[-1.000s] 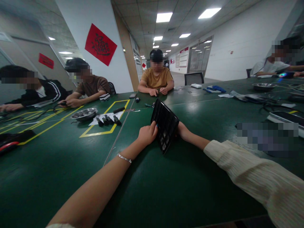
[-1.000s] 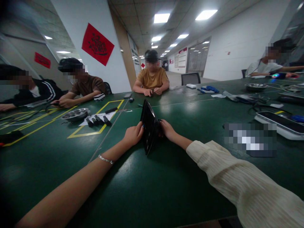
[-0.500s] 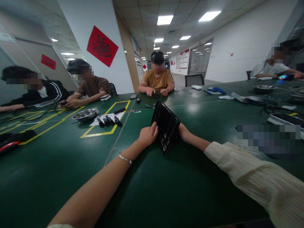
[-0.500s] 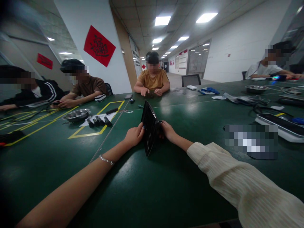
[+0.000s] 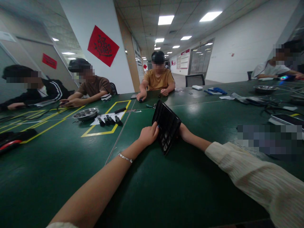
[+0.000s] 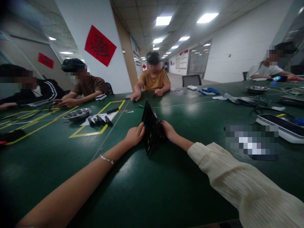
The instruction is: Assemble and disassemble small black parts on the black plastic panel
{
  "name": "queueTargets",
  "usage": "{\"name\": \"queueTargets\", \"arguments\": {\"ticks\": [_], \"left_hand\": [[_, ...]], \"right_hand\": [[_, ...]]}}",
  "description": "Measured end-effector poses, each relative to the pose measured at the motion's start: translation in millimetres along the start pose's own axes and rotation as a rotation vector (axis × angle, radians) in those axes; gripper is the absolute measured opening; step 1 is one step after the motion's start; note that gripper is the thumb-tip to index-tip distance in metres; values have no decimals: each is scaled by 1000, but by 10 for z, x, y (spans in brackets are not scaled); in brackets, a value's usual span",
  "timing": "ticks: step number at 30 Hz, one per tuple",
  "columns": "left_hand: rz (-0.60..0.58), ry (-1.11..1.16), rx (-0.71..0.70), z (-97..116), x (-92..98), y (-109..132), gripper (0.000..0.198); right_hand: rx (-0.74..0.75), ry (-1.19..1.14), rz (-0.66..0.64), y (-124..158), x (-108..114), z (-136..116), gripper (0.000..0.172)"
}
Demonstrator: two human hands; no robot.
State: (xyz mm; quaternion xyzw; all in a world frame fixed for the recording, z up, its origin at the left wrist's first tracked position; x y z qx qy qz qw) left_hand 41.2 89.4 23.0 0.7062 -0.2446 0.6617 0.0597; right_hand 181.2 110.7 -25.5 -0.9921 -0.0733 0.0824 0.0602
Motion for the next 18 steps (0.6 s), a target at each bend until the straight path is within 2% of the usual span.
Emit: {"name": "queueTargets", "arguments": {"ticks": [8, 18], "left_hand": [[13, 10, -5, 1, 0, 0, 43], [1, 17, 0, 0, 5, 9, 42]], "right_hand": [[-11, -14, -5, -63, 41, 101, 28], [-1, -19, -3, 9, -1, -1, 26]]}}
Point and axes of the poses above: each hand's wrist, its own y-axis away from the middle knuckle, its own x-axis out of the back of the hand, z = x × y, the point moved 10 cm from there along -y, towards the middle knuckle, and after that the axes turned 7 degrees about -y, right-handed, at the moved point
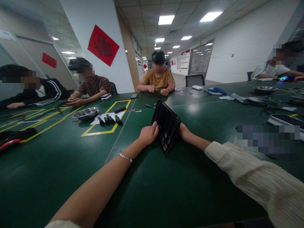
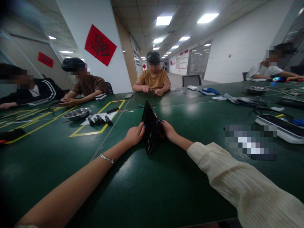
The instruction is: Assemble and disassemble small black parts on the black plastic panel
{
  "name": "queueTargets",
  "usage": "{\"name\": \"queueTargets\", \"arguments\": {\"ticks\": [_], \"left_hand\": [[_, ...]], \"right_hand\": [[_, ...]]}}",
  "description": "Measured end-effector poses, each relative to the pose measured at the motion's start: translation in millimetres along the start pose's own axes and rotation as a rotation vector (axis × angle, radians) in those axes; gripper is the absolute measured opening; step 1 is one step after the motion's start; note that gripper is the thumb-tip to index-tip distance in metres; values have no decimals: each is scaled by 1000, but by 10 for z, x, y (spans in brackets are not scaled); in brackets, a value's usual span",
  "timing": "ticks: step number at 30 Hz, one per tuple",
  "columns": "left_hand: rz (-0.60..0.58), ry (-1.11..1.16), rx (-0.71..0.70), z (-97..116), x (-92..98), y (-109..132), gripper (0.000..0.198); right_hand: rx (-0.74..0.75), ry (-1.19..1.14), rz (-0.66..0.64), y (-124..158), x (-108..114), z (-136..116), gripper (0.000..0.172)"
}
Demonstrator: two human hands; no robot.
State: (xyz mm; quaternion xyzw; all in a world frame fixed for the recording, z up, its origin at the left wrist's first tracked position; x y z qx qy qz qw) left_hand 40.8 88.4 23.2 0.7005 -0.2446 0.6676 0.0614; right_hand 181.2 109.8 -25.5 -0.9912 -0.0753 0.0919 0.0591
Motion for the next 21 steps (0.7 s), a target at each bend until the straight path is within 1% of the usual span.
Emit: {"name": "queueTargets", "arguments": {"ticks": [9, 13, 21], "left_hand": [[1, 3, -11, 6, -1, 3, 44], [0, -4, 5, -9, -16, 5, 45], [-3, 12, 5, -8, -2, 4, 43]], "right_hand": [[-4, 7, 15, -2, 11, 9, 25], [-2, 10, 21, -15, 9, 26, 25], [2, 16, 32, 27, -2, -29, 28]]}}
Point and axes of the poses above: each hand's wrist, its own y-axis away from the middle knuckle, its own x-axis out of the back of the hand, z = x × y, the point moved 10 cm from there along -y, towards the middle knuckle, and after that the axes turned 7 degrees about -y, right-handed, at the moved point
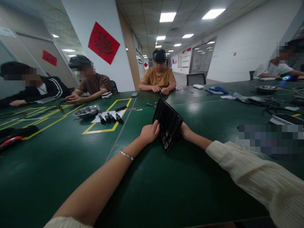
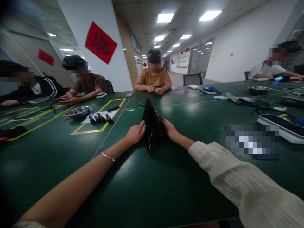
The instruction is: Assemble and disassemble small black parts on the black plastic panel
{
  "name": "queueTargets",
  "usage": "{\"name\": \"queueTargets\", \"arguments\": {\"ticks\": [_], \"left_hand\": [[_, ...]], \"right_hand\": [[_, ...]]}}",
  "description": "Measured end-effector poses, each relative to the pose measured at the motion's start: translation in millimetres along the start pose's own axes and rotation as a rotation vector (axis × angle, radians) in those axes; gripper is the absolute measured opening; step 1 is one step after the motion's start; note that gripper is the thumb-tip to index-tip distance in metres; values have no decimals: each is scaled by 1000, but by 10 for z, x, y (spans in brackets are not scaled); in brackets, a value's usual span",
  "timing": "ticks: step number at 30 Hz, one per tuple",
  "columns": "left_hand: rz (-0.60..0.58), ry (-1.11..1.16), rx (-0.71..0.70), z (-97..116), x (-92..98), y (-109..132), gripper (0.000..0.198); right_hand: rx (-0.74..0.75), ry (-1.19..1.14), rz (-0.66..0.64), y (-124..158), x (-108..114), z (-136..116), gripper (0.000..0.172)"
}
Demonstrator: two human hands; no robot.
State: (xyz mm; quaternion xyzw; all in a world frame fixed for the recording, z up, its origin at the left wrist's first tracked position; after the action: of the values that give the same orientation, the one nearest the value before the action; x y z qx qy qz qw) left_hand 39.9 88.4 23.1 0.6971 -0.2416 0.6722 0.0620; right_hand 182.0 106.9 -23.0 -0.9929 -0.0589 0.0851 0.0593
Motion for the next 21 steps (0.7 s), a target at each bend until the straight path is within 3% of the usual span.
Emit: {"name": "queueTargets", "arguments": {"ticks": [11, 21], "left_hand": [[10, -2, -26, 17, 2, 1, 42], [25, -16, -35, 18, -10, -6, 42]], "right_hand": [[14, -9, -31, -6, -14, 18, 30], [-10, 39, 16, -110, 74, 148, 30]]}}
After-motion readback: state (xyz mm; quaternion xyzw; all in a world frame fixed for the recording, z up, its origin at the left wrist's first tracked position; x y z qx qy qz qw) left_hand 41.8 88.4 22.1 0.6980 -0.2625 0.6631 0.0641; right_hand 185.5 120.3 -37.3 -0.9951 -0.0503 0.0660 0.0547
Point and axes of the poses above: each hand's wrist, its own y-axis away from the middle knuckle, its own x-axis out of the back of the hand, z = x × y, the point moved 10 cm from there along -y, towards the middle knuckle, and after that the axes turned 7 degrees about -y, right-handed, at the moved point
